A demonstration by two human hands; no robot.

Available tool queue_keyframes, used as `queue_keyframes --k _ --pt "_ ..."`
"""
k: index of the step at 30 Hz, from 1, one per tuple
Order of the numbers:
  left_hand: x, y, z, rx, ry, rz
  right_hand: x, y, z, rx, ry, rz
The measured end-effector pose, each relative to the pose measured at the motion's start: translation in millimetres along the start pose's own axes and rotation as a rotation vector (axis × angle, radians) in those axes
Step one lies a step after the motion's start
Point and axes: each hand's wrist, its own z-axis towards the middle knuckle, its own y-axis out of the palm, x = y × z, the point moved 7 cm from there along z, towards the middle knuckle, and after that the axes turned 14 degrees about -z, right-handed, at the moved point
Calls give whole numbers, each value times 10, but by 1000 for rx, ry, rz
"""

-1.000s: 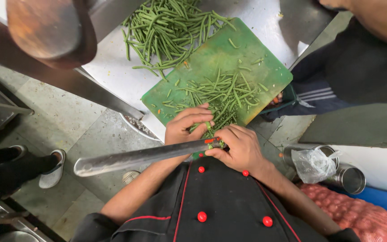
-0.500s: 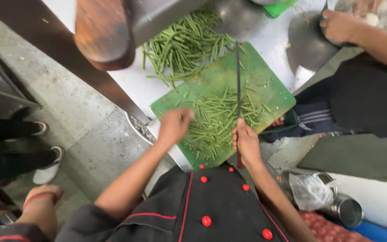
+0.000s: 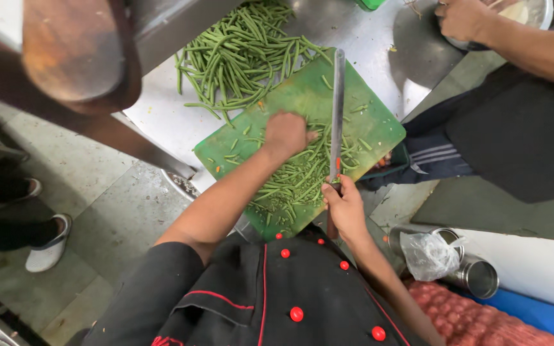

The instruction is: The person chops green beans on a green cutting board using a knife by hand, gathering and cutting them into smaller pieces.

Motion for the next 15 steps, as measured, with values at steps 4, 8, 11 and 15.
queue_keyframes --k 4,8,11,15 --pt "-213 198 24 -1 -14 68 -83 -98 -31 23 4 -75" --pt "-218 -98 -272 107 32 -310 -126 -83 -16 -27 45 -28" --pt "-87 -375 -642 102 87 -512 -170 -80 27 -75 58 -24" --pt "143 -672 -1134 87 169 -586 -356 87 79 -266 112 5"
